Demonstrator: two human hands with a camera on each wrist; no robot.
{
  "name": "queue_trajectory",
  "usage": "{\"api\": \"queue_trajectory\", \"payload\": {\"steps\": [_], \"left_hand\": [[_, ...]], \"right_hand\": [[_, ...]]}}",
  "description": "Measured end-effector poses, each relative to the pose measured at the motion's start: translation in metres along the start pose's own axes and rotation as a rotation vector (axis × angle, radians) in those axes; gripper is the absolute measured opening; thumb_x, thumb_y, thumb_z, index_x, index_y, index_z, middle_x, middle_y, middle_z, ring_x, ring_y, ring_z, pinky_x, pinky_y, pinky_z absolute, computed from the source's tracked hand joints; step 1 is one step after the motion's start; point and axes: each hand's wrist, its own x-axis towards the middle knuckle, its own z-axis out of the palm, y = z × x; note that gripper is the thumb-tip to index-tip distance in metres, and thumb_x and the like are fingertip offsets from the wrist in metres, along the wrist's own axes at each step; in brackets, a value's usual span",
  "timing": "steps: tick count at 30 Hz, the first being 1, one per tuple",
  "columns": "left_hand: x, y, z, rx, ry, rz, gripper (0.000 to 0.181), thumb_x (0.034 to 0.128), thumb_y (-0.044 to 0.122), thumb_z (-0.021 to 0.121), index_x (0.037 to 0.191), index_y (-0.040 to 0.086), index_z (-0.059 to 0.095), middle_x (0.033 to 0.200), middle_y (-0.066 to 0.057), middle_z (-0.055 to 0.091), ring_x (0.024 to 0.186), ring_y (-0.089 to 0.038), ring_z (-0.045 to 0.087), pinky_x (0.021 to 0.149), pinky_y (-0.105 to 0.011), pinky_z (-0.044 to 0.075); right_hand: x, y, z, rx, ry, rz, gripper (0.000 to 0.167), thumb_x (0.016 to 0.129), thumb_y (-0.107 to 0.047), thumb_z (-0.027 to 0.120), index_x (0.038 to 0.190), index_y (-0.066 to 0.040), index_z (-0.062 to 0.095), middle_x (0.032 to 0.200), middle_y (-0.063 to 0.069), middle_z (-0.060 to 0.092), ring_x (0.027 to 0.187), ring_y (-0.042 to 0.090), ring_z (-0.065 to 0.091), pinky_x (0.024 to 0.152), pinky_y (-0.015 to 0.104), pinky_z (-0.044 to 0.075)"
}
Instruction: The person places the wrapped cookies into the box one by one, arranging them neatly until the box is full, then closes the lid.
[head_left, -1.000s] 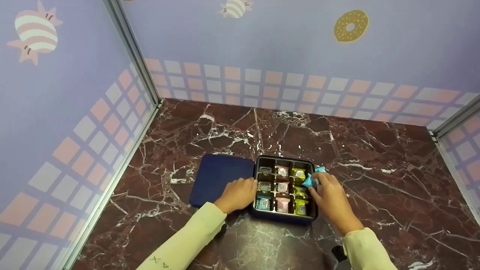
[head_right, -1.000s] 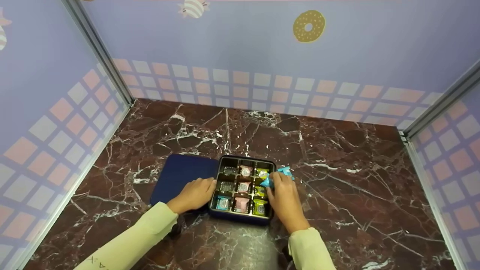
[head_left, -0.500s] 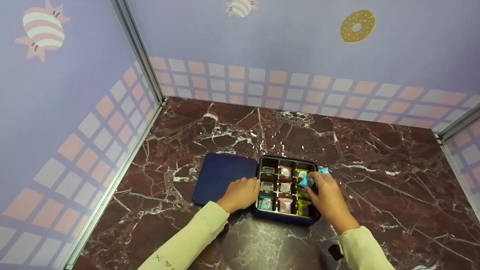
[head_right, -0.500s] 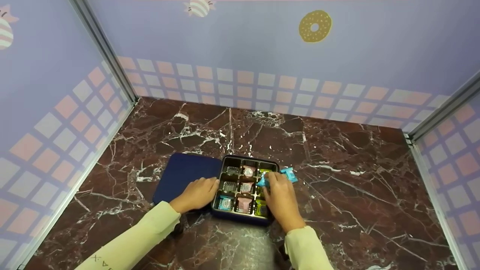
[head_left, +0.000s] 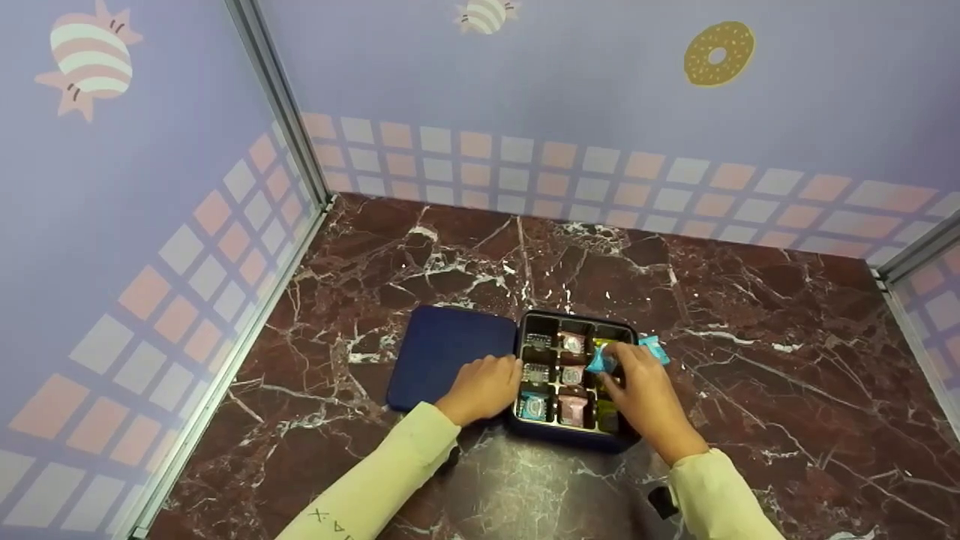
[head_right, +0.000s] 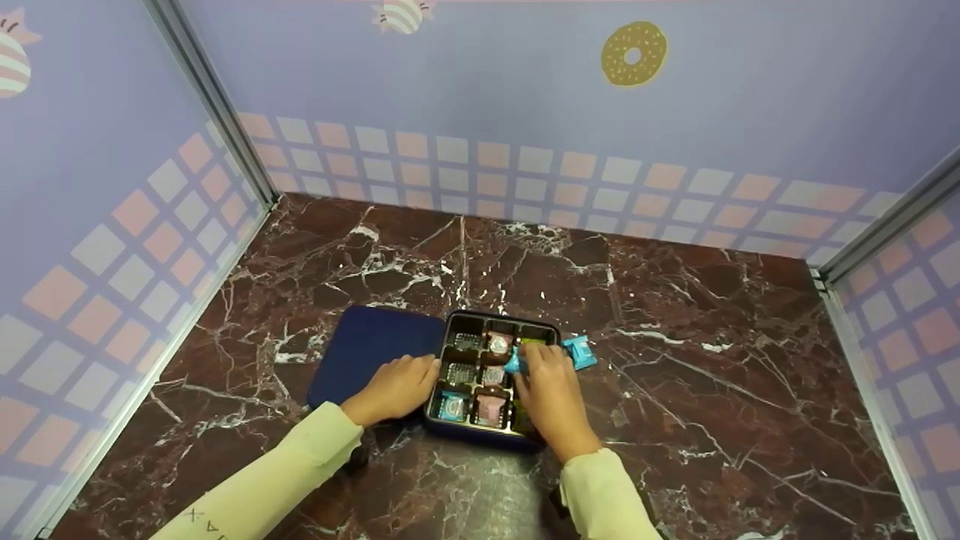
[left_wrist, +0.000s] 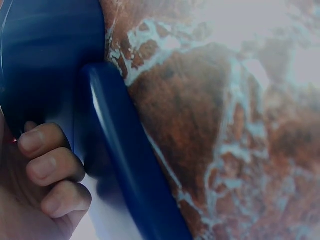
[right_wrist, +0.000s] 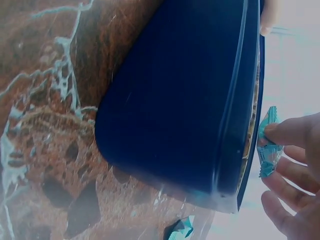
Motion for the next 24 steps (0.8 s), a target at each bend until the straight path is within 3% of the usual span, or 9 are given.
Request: {"api": "queue_trajectory", "payload": {"steps": [16,24], "left_hand": [[0.001,0.001,-0.001,-0.009,-0.018,-0.006,0.041,0.1044,0.031,0.03,0.07,0.017,0.047,0.061,0.001,0.046,0.059,-0.021,0.055,0.056,-0.038,0.047],[0.0,0.0,0.002,0.014,0.025,-0.001,0.042,0.1038,0.03,0.032,0.067,0.017,0.046,0.06,0.0,0.048,0.06,-0.027,0.061,0.053,-0.043,0.046]], "right_hand": [[0.004,-0.013,0.006,-0.005,-0.02,-0.028,0.031,0.079,-0.007,0.078,0.105,-0.008,0.062,0.096,0.009,0.067,0.093,0.029,0.059,0.085,0.046,0.048],[0.007,-0.019,0.01,0.01,-0.035,-0.037,0.031,0.079,-0.006,0.078,0.106,-0.008,0.062,0.099,0.01,0.068,0.093,0.028,0.06,0.087,0.047,0.048]]}}
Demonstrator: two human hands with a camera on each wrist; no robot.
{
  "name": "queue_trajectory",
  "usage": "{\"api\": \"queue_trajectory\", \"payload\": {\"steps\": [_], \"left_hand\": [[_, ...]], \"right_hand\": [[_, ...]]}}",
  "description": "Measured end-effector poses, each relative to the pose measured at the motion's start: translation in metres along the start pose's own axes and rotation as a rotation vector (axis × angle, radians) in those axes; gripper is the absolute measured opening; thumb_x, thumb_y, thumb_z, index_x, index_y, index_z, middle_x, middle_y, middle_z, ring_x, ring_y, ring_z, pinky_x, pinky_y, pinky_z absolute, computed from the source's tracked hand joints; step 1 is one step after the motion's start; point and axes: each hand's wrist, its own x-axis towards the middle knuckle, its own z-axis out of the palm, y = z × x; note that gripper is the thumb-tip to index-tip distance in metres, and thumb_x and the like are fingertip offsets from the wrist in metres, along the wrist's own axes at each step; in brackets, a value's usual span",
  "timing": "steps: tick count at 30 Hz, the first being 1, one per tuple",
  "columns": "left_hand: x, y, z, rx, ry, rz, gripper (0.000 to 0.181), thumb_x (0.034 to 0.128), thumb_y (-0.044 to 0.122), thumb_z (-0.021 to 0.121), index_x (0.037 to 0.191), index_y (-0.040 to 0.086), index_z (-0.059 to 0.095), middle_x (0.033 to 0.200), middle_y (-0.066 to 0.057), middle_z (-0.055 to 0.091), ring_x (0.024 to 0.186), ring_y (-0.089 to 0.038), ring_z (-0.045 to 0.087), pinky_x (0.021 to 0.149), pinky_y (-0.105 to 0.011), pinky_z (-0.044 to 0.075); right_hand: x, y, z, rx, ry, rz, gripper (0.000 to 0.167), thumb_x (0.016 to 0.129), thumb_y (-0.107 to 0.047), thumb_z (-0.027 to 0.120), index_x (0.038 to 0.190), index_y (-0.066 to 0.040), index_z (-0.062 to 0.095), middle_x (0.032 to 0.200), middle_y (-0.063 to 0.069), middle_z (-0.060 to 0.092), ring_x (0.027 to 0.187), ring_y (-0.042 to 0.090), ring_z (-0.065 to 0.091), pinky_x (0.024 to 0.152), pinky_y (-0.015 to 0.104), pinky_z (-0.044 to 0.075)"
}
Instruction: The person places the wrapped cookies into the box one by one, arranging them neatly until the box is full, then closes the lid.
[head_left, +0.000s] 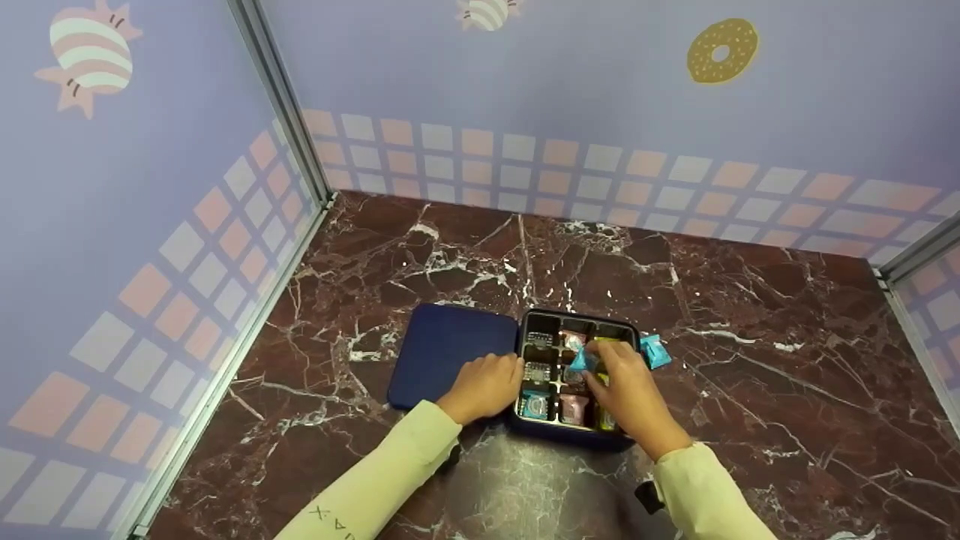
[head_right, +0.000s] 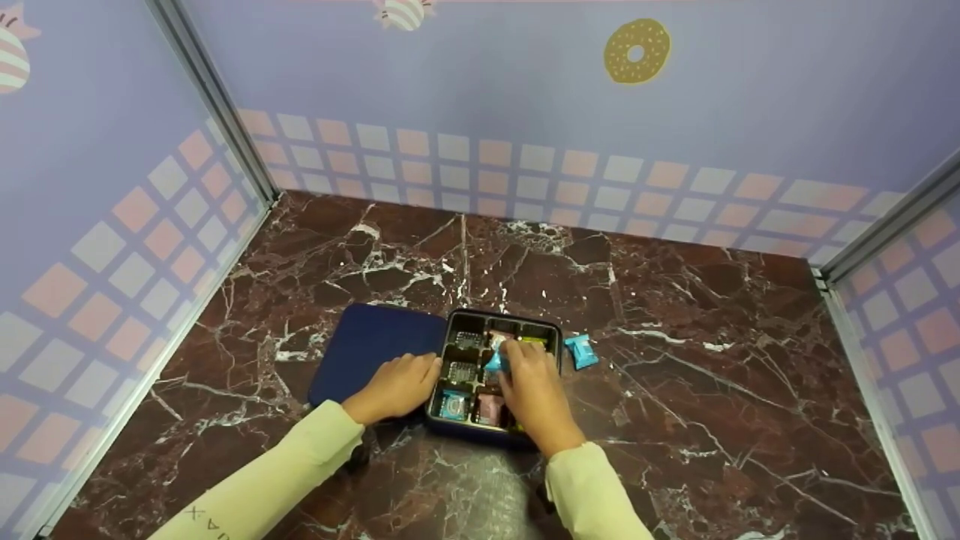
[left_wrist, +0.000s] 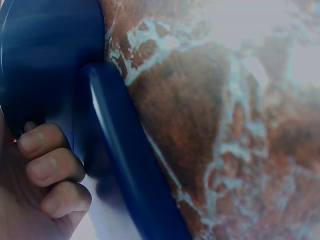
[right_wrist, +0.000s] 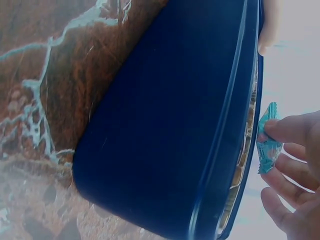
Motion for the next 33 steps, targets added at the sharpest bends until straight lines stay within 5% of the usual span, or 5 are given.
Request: {"api": "queue_trajectory", "payload": {"steps": [21,33], "left_hand": [[0.0,-0.001,0.0,-0.016,-0.02,0.002,0.04,0.1043,0.029,0.032,0.069,0.018,0.046,0.059,0.002,0.045,0.054,-0.019,0.051,0.053,-0.039,0.045],[0.0,0.0,0.002,0.001,0.022,0.001,0.041,0.1035,0.029,0.033,0.07,0.015,0.051,0.066,-0.007,0.059,0.066,-0.032,0.065,0.055,-0.046,0.048]], "right_hand": [[0.004,-0.012,0.012,0.005,-0.025,-0.003,0.029,0.077,-0.011,0.08,0.099,-0.011,0.061,0.094,0.008,0.068,0.092,0.028,0.062,0.089,0.05,0.047],[0.008,-0.018,0.02,-0.002,-0.001,-0.082,0.032,0.075,-0.008,0.081,0.102,-0.008,0.063,0.096,0.009,0.071,0.094,0.027,0.063,0.087,0.043,0.049]]}}
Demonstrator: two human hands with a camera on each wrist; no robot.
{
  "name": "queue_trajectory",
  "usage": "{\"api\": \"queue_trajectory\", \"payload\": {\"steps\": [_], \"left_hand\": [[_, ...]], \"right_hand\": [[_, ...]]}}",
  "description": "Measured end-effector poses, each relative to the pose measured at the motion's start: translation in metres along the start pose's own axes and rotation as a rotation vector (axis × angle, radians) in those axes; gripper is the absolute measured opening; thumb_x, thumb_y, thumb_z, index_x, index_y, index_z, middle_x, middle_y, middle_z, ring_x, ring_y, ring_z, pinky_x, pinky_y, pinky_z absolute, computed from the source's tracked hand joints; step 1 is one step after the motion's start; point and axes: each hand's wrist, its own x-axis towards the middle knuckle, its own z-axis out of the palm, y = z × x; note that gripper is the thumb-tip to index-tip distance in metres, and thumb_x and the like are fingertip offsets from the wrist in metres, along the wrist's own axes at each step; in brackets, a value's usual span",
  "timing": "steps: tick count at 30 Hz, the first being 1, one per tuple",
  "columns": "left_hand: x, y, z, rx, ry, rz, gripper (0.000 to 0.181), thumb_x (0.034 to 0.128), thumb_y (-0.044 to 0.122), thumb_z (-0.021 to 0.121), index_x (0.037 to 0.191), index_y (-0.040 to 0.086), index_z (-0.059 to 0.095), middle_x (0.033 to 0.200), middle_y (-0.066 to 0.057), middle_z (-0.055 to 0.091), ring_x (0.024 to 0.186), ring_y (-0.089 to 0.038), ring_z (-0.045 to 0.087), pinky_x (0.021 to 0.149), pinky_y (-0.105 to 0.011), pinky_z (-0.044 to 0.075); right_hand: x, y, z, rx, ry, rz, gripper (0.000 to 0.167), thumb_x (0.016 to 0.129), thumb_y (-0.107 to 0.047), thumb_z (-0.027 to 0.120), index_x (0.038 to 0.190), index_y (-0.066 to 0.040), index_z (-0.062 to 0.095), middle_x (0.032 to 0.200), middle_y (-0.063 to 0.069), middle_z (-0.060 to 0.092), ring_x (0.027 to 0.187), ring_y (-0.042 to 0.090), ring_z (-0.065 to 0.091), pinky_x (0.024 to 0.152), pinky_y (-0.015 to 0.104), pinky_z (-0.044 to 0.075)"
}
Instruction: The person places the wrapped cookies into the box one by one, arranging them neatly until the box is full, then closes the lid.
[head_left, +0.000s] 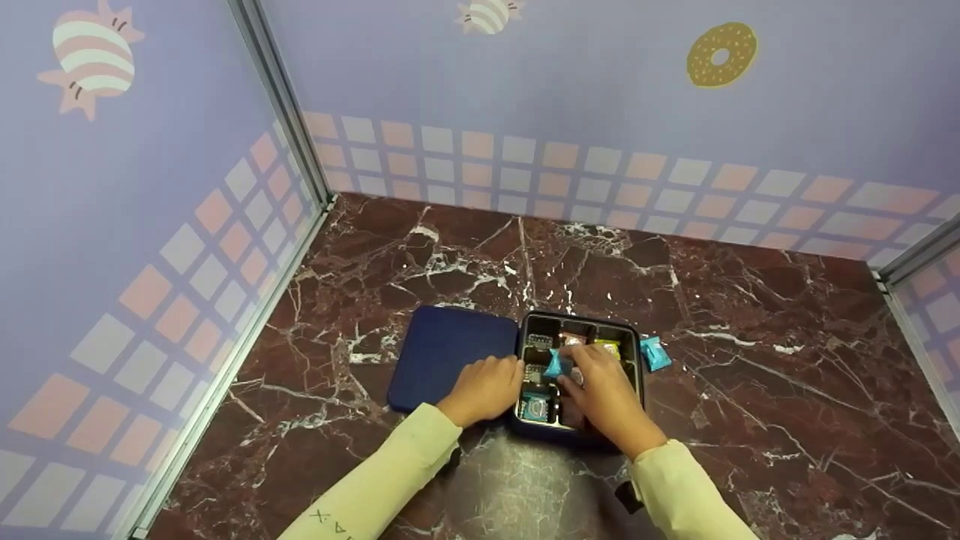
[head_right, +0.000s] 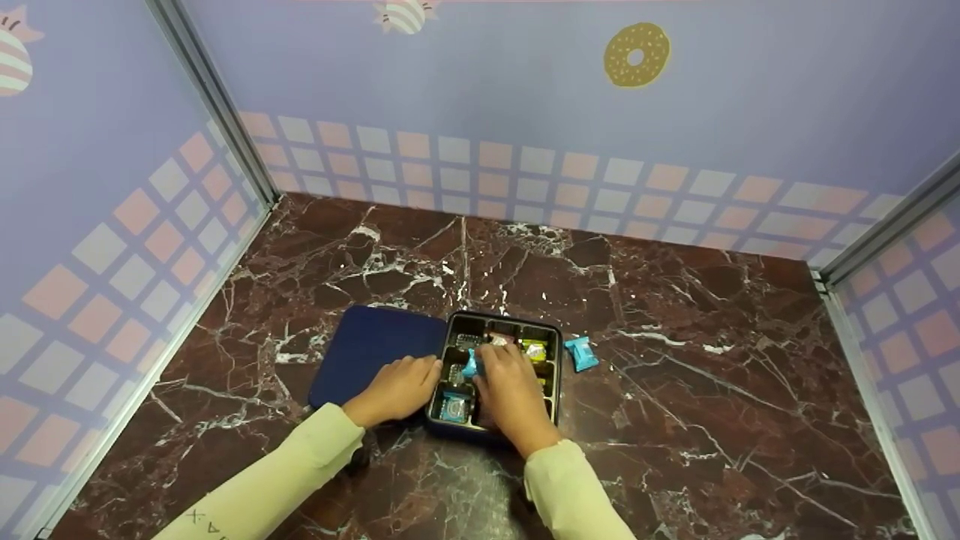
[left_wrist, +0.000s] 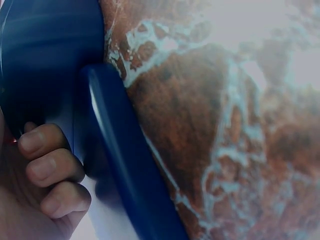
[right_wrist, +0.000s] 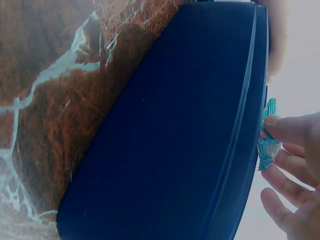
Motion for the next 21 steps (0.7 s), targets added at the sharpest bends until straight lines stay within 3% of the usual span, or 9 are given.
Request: {"api": "queue_trajectory", "payload": {"steps": [7,21], "left_hand": [[0.0007,-0.0012,0.0011,-0.002,0.0,0.006,0.041,0.1035,0.029,0.032,0.07,0.015,0.051,0.065,-0.005,0.057,0.064,-0.03,0.064,0.054,-0.045,0.047],[0.0002,-0.0011,0.0015,0.006,0.006,0.01,0.041,0.1035,0.03,0.032,0.073,0.014,0.054,0.067,-0.007,0.06,0.065,-0.031,0.065,0.054,-0.045,0.048]], "right_hand": [[0.0016,-0.0032,0.0028,-0.009,-0.007,-0.01,0.032,0.076,-0.008,0.08,0.103,-0.009,0.063,0.095,0.007,0.07,0.091,0.023,0.06,0.081,0.04,0.05],[0.0069,-0.0092,0.0097,-0.008,-0.03,-0.039,0.035,0.074,-0.004,0.079,0.103,-0.01,0.062,0.098,0.008,0.069,0.095,0.027,0.059,0.087,0.045,0.048]]}}
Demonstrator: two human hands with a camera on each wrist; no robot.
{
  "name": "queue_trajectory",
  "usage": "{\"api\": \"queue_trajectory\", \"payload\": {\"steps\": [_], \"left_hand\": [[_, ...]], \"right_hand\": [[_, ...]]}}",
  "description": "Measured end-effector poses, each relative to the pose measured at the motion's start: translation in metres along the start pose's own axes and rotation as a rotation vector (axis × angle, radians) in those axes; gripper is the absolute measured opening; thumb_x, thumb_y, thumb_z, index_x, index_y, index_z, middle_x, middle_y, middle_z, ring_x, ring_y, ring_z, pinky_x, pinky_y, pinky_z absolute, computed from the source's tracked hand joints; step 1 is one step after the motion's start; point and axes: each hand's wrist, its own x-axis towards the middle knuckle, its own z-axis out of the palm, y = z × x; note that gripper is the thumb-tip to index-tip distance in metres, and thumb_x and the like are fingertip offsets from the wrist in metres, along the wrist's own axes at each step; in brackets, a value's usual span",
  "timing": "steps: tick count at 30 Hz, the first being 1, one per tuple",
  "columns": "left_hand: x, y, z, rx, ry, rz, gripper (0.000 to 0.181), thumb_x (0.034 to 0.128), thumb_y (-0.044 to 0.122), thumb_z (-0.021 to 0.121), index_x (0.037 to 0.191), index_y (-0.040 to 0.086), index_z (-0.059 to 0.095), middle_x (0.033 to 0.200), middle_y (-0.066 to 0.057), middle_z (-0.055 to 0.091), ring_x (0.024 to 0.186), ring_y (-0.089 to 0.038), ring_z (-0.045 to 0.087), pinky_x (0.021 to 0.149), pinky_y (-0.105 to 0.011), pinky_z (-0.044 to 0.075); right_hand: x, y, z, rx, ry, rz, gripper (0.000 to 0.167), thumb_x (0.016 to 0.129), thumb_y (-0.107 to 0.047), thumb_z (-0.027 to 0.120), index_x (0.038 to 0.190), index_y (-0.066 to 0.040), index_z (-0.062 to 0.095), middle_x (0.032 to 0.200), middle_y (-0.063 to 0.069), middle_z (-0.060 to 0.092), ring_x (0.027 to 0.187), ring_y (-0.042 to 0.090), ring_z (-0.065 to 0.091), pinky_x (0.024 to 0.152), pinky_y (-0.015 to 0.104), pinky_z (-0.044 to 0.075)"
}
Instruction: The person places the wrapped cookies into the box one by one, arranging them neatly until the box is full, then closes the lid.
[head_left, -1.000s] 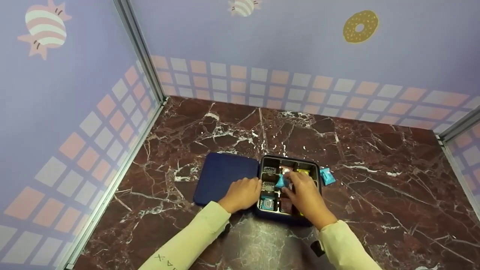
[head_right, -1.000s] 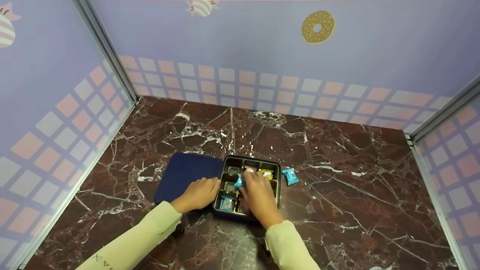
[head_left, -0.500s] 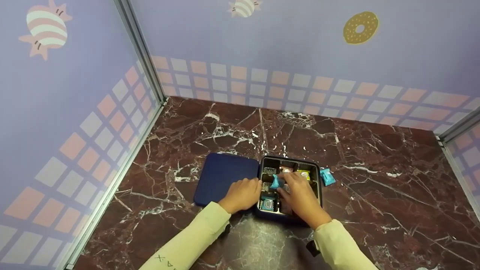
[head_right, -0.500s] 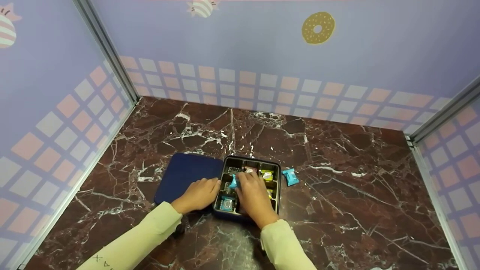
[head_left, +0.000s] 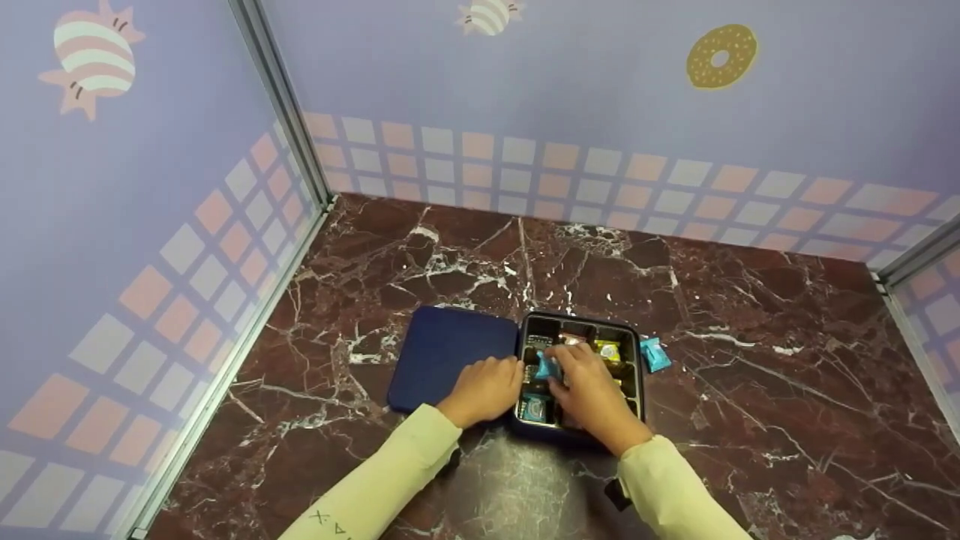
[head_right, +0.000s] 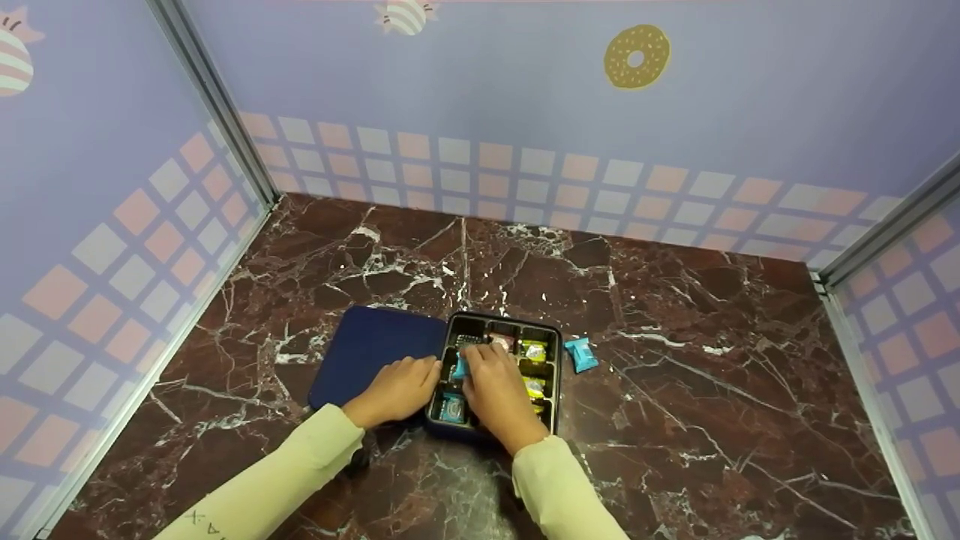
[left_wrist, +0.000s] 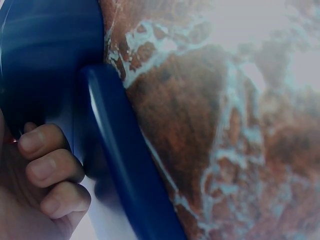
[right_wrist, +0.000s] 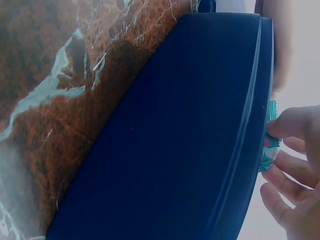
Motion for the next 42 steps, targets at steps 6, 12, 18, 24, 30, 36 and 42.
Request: {"api": "queue_trajectory", "payload": {"steps": [6,12,18,24,30,36,42], "left_hand": [[0.0,-0.001,0.001,0.005,0.022,0.015,0.04,0.1032,0.029,0.034,0.071,0.014,0.053,0.065,-0.006,0.059,0.062,-0.03,0.064,0.051,-0.044,0.046],[0.0,-0.001,0.002,0.012,0.036,0.021,0.04,0.1028,0.029,0.035,0.072,0.014,0.054,0.066,-0.007,0.061,0.063,-0.031,0.064,0.051,-0.045,0.046],[0.0,0.0,0.002,0.016,0.032,0.019,0.04,0.103,0.03,0.034,0.074,0.013,0.056,0.068,-0.008,0.062,0.063,-0.031,0.064,0.051,-0.045,0.046],[0.0,0.0,0.0,0.008,0.019,0.015,0.041,0.1034,0.03,0.033,0.073,0.013,0.055,0.068,-0.008,0.061,0.064,-0.031,0.064,0.052,-0.045,0.047],[0.0,0.0,-0.001,0.007,0.004,0.009,0.041,0.1037,0.03,0.032,0.074,0.013,0.054,0.069,-0.008,0.061,0.066,-0.031,0.065,0.055,-0.046,0.048],[0.0,0.0,-0.002,-0.008,-0.007,0.005,0.041,0.1037,0.03,0.033,0.071,0.015,0.052,0.067,-0.005,0.059,0.066,-0.031,0.064,0.054,-0.045,0.047],[0.001,-0.001,-0.001,-0.013,-0.012,0.006,0.041,0.1036,0.03,0.032,0.07,0.016,0.05,0.064,-0.003,0.056,0.062,-0.028,0.062,0.052,-0.042,0.045]], "right_hand": [[0.002,-0.003,0.003,0.006,-0.004,-0.002,0.033,0.075,-0.005,0.079,0.102,-0.009,0.062,0.099,0.01,0.069,0.098,0.031,0.062,0.087,0.048,0.049],[0.002,-0.005,0.005,0.003,-0.032,0.011,0.034,0.075,-0.008,0.08,0.103,-0.007,0.062,0.102,0.011,0.068,0.098,0.032,0.063,0.087,0.05,0.049],[0.001,-0.004,0.005,-0.023,-0.029,0.012,0.034,0.075,-0.012,0.081,0.103,-0.008,0.062,0.104,0.011,0.067,0.102,0.031,0.062,0.088,0.049,0.049],[0.0,-0.001,0.003,-0.049,0.01,-0.008,0.033,0.075,-0.013,0.082,0.102,-0.009,0.063,0.102,0.009,0.067,0.101,0.029,0.062,0.088,0.046,0.048],[0.0,0.001,0.001,-0.056,0.038,-0.029,0.032,0.074,-0.011,0.081,0.1,-0.01,0.063,0.101,0.007,0.067,0.101,0.027,0.062,0.089,0.044,0.049],[-0.002,0.005,-0.003,-0.05,0.046,-0.025,0.029,0.077,-0.012,0.08,0.1,-0.01,0.063,0.103,0.006,0.067,0.103,0.026,0.061,0.093,0.043,0.048],[-0.004,0.01,-0.005,-0.043,0.078,-0.023,0.029,0.077,-0.009,0.08,0.1,-0.009,0.064,0.106,0.008,0.068,0.1,0.029,0.064,0.09,0.045,0.05]]}}
